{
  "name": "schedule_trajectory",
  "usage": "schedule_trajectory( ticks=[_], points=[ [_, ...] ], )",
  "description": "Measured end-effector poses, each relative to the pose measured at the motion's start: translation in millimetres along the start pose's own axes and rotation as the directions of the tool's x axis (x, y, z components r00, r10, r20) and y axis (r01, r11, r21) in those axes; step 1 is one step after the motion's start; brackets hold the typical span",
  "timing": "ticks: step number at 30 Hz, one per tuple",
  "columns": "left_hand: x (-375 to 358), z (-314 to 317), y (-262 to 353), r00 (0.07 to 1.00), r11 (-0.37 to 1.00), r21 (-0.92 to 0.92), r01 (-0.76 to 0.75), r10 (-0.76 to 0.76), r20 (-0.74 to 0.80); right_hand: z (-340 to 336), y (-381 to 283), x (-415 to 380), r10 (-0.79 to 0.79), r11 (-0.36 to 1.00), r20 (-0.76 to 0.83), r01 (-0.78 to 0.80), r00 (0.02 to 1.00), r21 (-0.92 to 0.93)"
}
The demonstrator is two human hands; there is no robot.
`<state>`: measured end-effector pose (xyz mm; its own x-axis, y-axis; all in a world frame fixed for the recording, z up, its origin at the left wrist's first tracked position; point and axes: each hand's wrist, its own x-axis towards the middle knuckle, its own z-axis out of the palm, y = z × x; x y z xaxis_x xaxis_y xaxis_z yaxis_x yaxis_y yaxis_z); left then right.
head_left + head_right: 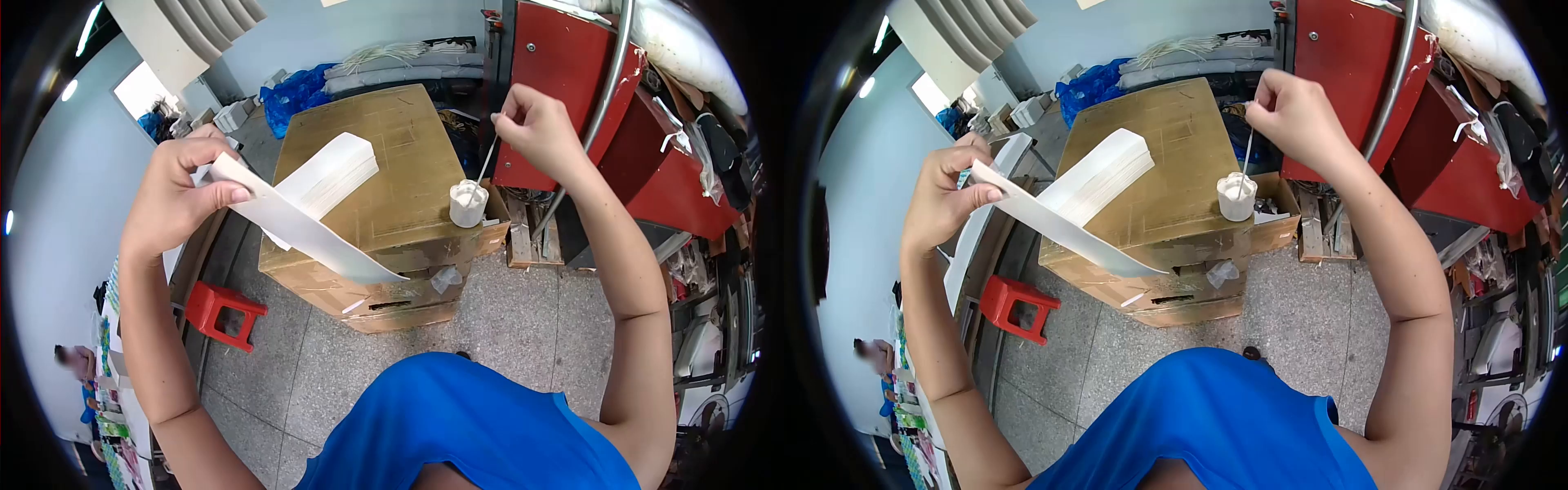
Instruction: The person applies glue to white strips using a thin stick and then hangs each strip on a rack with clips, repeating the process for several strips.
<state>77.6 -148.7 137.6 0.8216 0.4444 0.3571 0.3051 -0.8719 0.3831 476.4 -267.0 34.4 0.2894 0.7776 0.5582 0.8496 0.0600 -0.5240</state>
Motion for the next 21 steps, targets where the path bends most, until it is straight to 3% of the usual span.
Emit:
schedule_trajectory(
  ticks=[6, 9, 14, 21],
  points=[
    [6, 3, 6, 0.998, 0.998, 0.036, 0.058, -0.058, -0.004, 58, 30, -18, 0.086, 0.992, 0.327, -0.110, 0.941, 0.056],
    [7, 2, 7, 0.992, 0.993, -0.020, 0.118, -0.117, 0.037, 59, 31, -16, 0.144, 0.976, 0.330, -0.188, 0.933, 0.107],
    [4, 0, 3, 0.995, 0.995, -0.002, 0.100, -0.100, 0.025, 53, 22, -12, 0.118, 0.989, 0.256, -0.137, 0.959, 0.055],
    [-2, -3, 0, 0.989, 0.988, -0.071, 0.140, -0.136, 0.054, 60, 22, -19, 0.190, 0.973, 0.285, -0.219, 0.940, 0.072]
  ],
)
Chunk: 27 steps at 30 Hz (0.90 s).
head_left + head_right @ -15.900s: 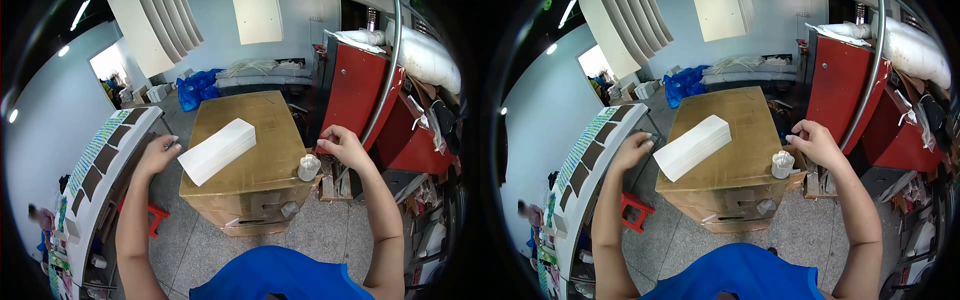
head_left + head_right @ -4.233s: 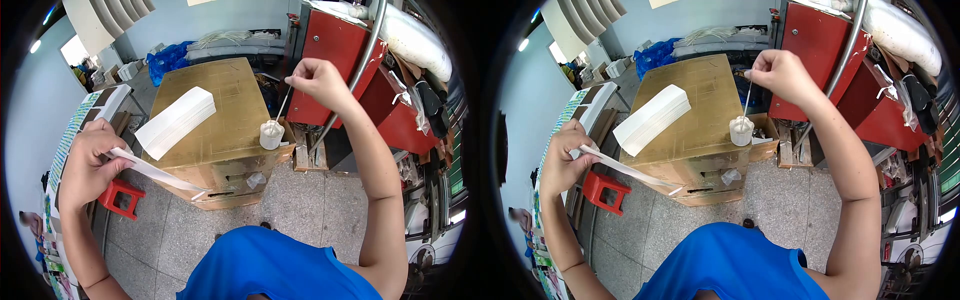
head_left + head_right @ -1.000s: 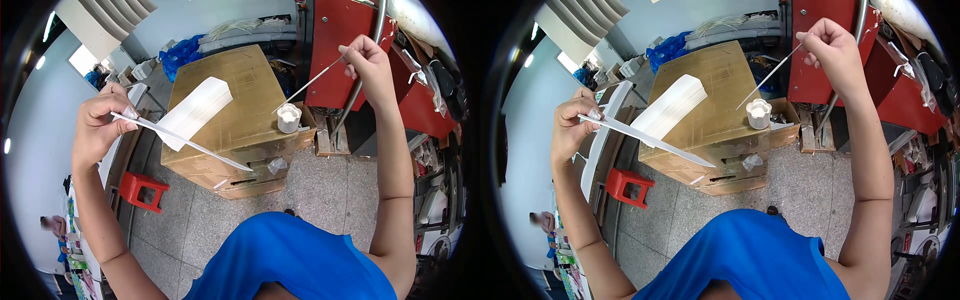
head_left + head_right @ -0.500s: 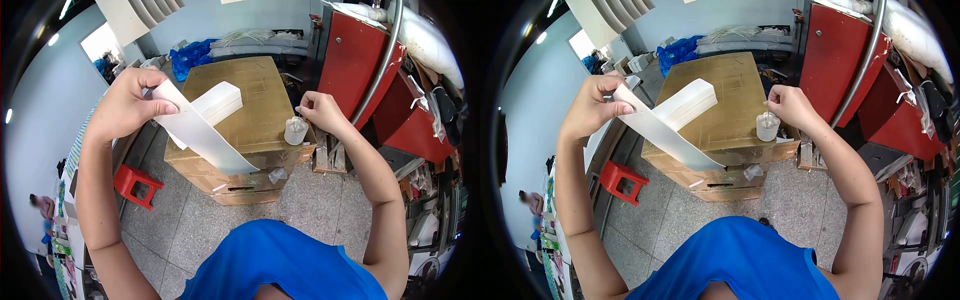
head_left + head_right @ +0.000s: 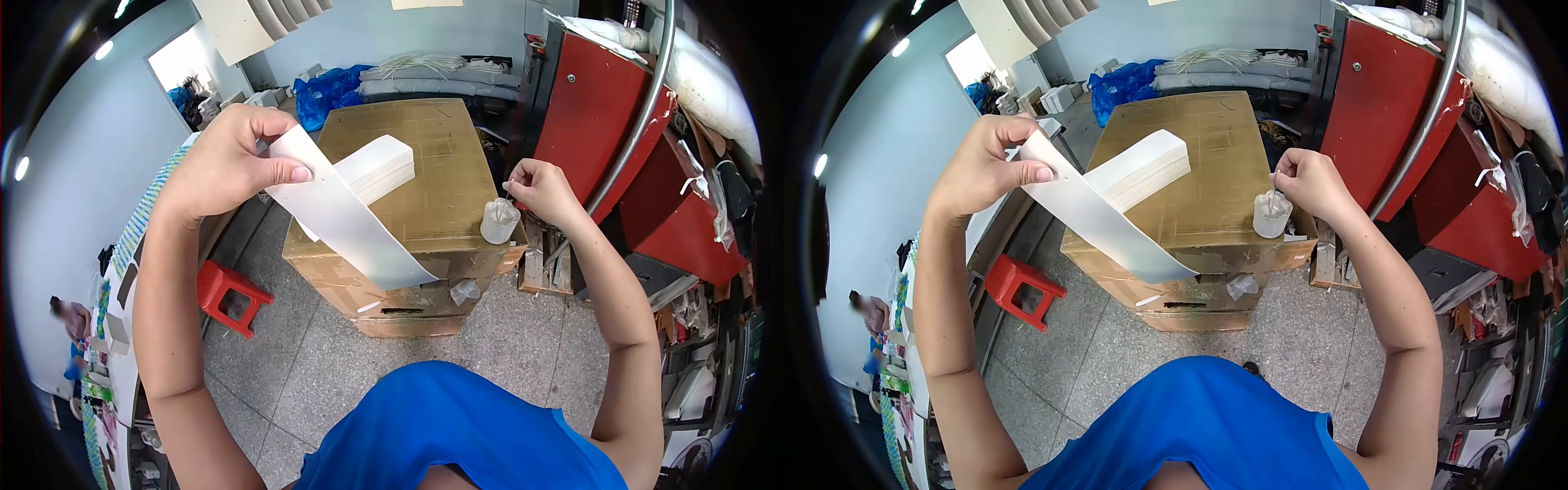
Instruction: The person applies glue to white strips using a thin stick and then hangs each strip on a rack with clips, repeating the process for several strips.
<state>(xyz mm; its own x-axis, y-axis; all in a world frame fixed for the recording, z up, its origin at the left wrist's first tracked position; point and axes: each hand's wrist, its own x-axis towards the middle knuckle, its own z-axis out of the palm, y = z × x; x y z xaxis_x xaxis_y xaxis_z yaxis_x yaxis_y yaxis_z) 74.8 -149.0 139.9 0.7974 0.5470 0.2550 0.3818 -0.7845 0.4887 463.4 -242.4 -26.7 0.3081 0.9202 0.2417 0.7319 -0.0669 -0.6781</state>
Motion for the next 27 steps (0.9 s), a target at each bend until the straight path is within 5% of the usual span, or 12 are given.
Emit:
schedule_trajectory(
  ticks=[3, 18, 27],
  points=[
    [-3, 0, 2, 0.997, 0.996, -0.047, 0.074, -0.075, -0.023, 0, 0, -2, 0.012, 1.000, 0.004, -0.012, 1.000, 0.003],
    [-34, -12, -18, 0.990, 0.997, -0.038, -0.062, 0.056, -0.128, -39, -37, -7, -0.101, 0.993, -0.162, 0.091, 0.982, -0.070],
    [-61, -15, -24, 0.955, 0.987, -0.156, 0.028, -0.073, -0.288, -35, -27, -6, -0.036, 0.996, -0.105, 0.028, 0.994, -0.080]
  ],
)
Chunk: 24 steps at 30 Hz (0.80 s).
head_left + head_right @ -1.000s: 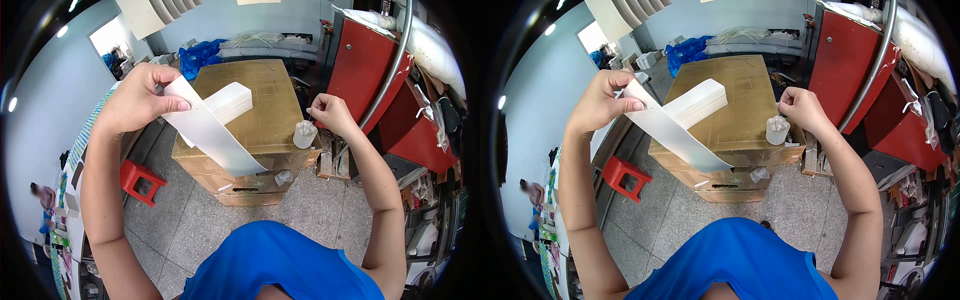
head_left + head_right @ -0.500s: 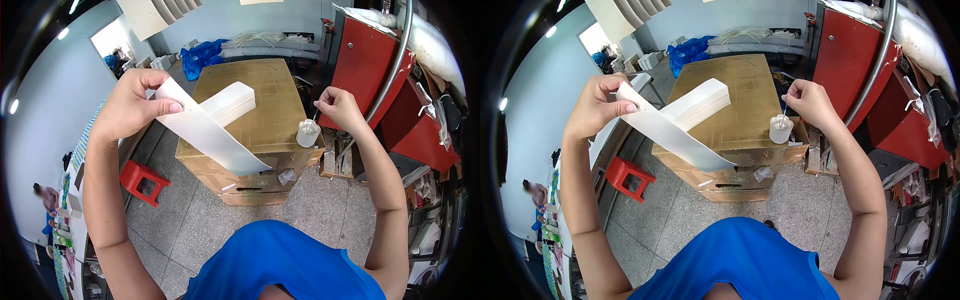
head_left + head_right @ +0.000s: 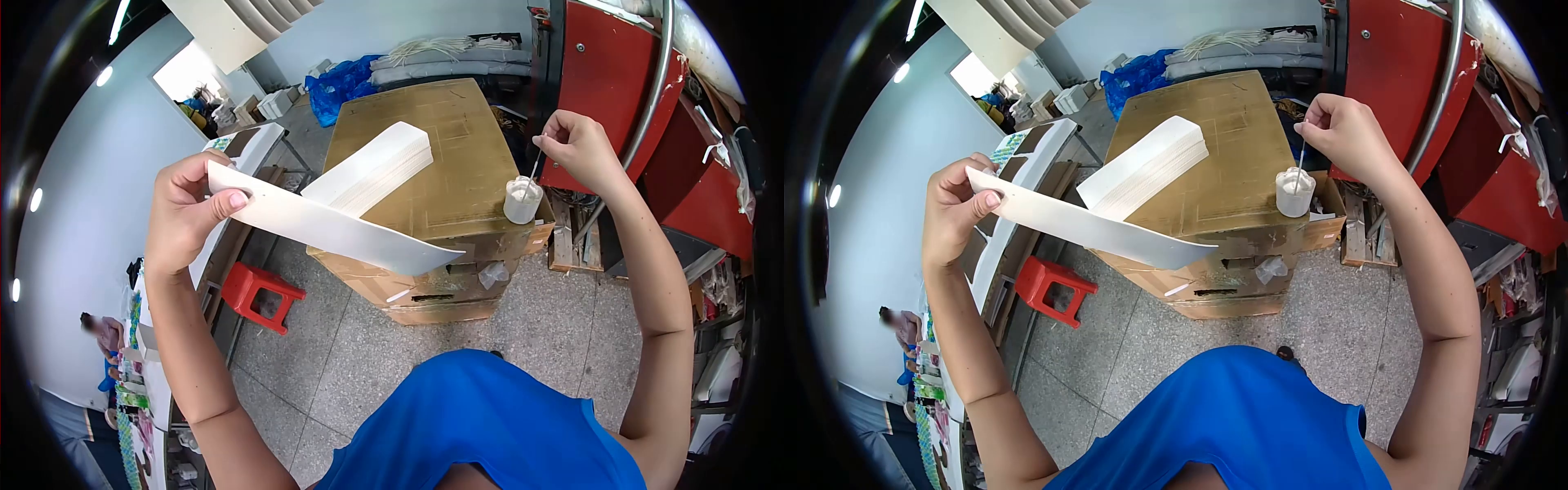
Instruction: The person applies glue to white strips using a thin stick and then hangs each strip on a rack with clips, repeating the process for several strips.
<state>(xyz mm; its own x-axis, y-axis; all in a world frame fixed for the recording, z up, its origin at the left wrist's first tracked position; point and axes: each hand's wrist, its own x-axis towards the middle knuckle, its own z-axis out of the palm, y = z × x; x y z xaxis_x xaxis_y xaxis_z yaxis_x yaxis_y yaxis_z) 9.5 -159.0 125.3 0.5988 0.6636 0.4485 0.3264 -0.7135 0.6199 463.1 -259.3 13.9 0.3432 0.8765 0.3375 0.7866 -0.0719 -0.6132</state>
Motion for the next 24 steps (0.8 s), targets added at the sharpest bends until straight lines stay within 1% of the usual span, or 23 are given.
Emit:
schedule_trajectory(
  ticks=[3, 6, 8, 9, 11, 12, 14, 15, 17, 19, 20, 21, 23, 24],
  points=[
    [-6, -2, -3, 0.999, 1.000, 0.002, 0.012, -0.012, -0.033, -8, -3, 1, -0.060, 0.998, -0.063, 0.060, 0.996, -0.004],
    [-9, -2, -2, 0.999, 1.000, -0.018, -0.012, 0.012, -0.037, -27, -7, 4, -0.159, 0.986, -0.141, 0.165, 0.977, 0.028],
    [-11, -1, -1, 1.000, 1.000, -0.008, -0.011, 0.011, -0.030, -48, -15, 2, -0.182, 0.974, -0.180, 0.202, 0.967, 0.104],
    [-14, -2, -1, 0.999, 1.000, -0.008, -0.009, 0.009, -0.035, -58, -18, 0, -0.247, 0.955, -0.227, 0.277, 0.942, 0.110],
    [-17, -2, -3, 0.999, 1.000, -0.016, 0.019, -0.020, -0.047, -79, -30, -14, -0.230, 0.961, -0.315, 0.267, 0.921, 0.078],
    [-18, 0, -4, 0.998, 1.000, -0.016, 0.021, -0.022, -0.055, -88, -32, -22, -0.249, 0.945, -0.357, 0.307, 0.900, 0.115],
    [-21, 4, -4, 0.996, 0.999, -0.012, 0.048, -0.049, -0.075, -94, -33, -40, -0.146, 0.921, -0.459, 0.290, 0.877, 0.261],
    [-22, 6, -4, 0.995, 0.999, -0.009, 0.049, -0.049, -0.092, -91, -24, -48, -0.185, 0.882, -0.512, 0.372, 0.839, 0.291],
    [-23, 9, -5, 0.998, 0.998, 0.028, 0.053, -0.051, -0.043, -73, -18, -68, -0.224, 0.709, -0.586, 0.543, 0.779, 0.450],
    [-25, 17, -3, 0.995, 0.997, 0.002, 0.082, -0.082, -0.053, -42, -27, -91, -0.197, 0.526, -0.636, 0.628, 0.746, 0.573],
    [-25, 22, -1, 0.993, 0.995, -0.002, 0.103, -0.103, -0.050, -24, -33, -101, -0.242, 0.484, -0.662, 0.679, 0.709, 0.551],
    [-25, 28, 2, 0.990, 0.993, 0.023, 0.115, -0.112, -0.088, -7, -40, -110, -0.281, 0.440, -0.687, 0.726, 0.671, 0.529],
    [-25, 32, 1, 0.985, 0.988, 0.042, 0.150, -0.146, -0.090, 18, -52, -126, -0.342, 0.443, -0.698, 0.763, 0.630, 0.471],
    [-25, 34, 0, 0.982, 0.982, 0.056, 0.178, -0.174, -0.076, 26, -58, -132, -0.383, 0.447, -0.675, 0.766, 0.630, 0.462]
  ],
)
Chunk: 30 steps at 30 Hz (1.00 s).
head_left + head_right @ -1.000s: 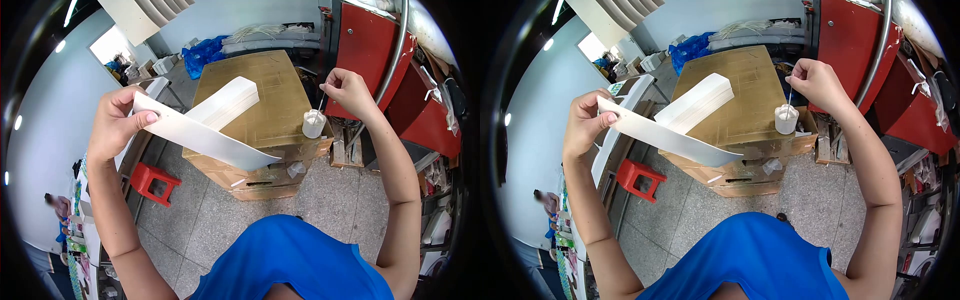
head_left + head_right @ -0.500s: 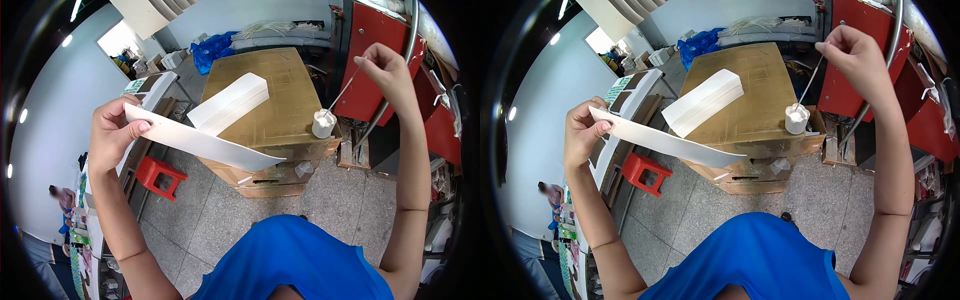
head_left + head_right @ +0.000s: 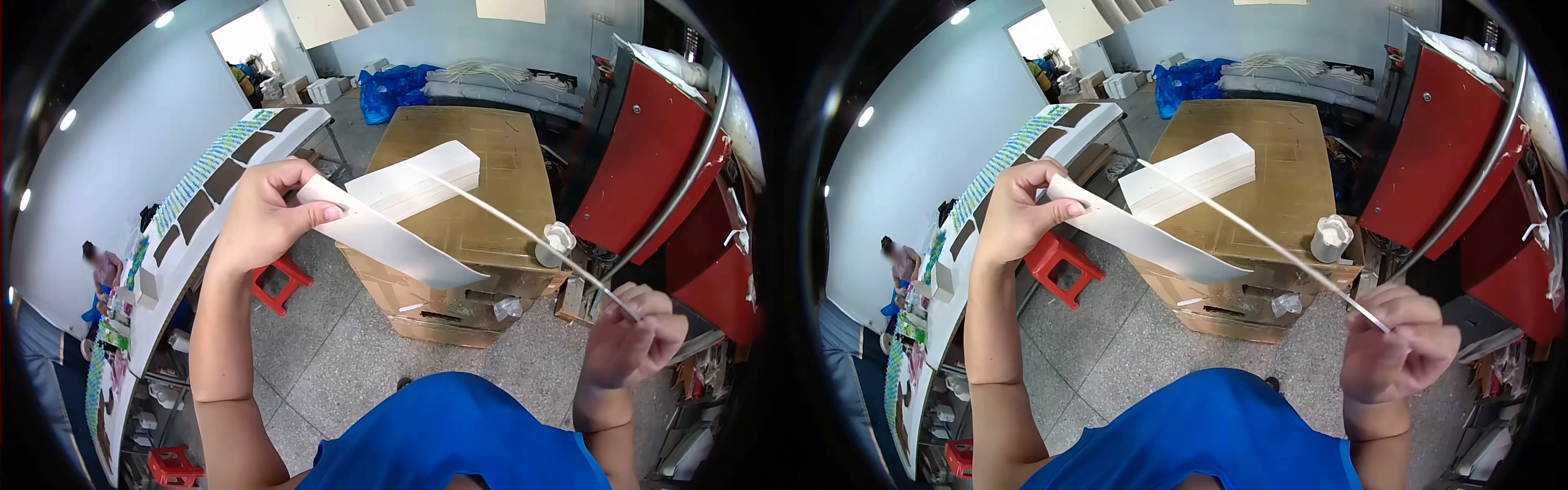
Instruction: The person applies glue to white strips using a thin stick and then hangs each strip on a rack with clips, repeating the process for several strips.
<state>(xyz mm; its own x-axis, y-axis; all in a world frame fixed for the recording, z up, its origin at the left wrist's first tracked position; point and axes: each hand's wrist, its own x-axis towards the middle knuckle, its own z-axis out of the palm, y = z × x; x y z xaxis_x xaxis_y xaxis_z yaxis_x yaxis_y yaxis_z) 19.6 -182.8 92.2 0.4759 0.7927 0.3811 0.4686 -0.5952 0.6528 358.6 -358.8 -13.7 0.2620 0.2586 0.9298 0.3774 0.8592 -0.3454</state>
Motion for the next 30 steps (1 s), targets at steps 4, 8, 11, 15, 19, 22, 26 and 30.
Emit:
schedule_trajectory(
  ticks=[4, 8, 11, 15, 19, 22, 26, 30],
  points=[
    [0, 8, 3, 1.000, 1.000, 0.016, 0.016, -0.016, -0.002, 19, -8, -11, -0.019, 0.999, 0.143, 0.023, 0.990, -0.027],
    [-1, 13, 5, 1.000, 0.999, 0.036, 0.016, -0.015, -0.020, 26, -6, -15, -0.032, 0.999, 0.227, 0.023, 0.973, 0.045],
    [-2, 13, 7, 1.000, 0.997, 0.082, 0.004, -0.003, -0.013, 30, -5, -17, -0.030, 0.997, 0.246, 0.012, 0.969, 0.073],
    [-3, 14, 9, 0.999, 0.996, 0.085, 0.036, -0.034, -0.024, 36, -4, -20, -0.025, 0.994, 0.229, 0.001, 0.973, 0.105],
    [-4, 13, 7, 0.999, 0.998, 0.059, 0.027, -0.025, -0.043, 37, -3, -24, -0.024, 0.990, 0.217, -0.006, 0.976, 0.138],
    [-5, 8, 3, 1.000, 0.999, 0.036, 0.006, -0.006, -0.018, 35, -1, -29, -0.012, 0.988, 0.208, -0.020, 0.978, 0.151],
    [-8, 2, 3, 0.998, 1.000, 0.032, 0.002, 0.000, -0.066, 27, 7, -43, 0.004, 0.992, 0.210, -0.031, 0.978, 0.123],
    [-9, -3, -5, 0.997, 0.999, -0.027, -0.032, 0.029, -0.078, 21, 11, -55, 0.027, 0.996, 0.194, -0.043, 0.981, 0.076]
  ],
)
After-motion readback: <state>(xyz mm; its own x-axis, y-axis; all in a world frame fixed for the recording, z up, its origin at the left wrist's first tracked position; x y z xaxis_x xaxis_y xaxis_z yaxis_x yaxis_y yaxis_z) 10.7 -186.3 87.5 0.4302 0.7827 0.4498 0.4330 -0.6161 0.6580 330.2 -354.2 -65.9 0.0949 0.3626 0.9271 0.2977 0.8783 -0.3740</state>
